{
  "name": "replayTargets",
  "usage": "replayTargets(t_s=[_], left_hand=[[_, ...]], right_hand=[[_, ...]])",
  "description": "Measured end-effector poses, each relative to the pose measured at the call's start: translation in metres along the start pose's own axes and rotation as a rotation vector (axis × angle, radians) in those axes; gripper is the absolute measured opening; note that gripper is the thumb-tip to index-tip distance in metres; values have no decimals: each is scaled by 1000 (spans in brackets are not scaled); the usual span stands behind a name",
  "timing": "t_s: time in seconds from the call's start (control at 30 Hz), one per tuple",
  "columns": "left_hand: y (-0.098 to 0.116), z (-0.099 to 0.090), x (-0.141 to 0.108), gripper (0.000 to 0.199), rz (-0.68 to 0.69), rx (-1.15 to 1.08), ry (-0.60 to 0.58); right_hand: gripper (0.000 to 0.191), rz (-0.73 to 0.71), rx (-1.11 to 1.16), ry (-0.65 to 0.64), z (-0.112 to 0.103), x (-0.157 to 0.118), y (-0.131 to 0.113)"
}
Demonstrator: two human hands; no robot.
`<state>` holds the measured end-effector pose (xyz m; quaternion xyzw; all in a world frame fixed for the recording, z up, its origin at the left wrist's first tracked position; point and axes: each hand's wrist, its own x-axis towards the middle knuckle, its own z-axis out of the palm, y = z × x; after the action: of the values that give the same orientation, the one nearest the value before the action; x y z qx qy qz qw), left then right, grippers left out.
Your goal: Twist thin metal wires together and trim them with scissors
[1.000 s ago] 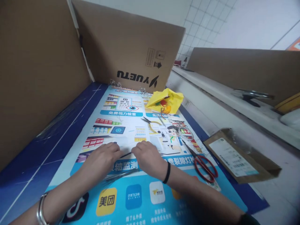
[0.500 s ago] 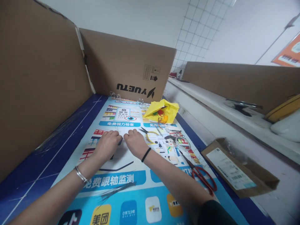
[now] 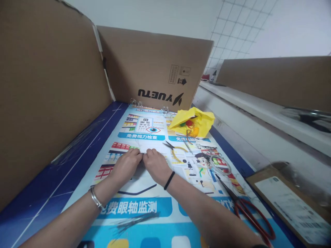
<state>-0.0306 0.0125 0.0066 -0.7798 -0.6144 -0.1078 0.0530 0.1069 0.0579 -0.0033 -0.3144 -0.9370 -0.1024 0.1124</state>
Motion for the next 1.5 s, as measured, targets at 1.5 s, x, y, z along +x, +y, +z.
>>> replayTargets(t_s=[1.5], left_hand=[[0,4,14,26,-230,-196,119]], right_hand=[[21,379,424,129,2,15,17]])
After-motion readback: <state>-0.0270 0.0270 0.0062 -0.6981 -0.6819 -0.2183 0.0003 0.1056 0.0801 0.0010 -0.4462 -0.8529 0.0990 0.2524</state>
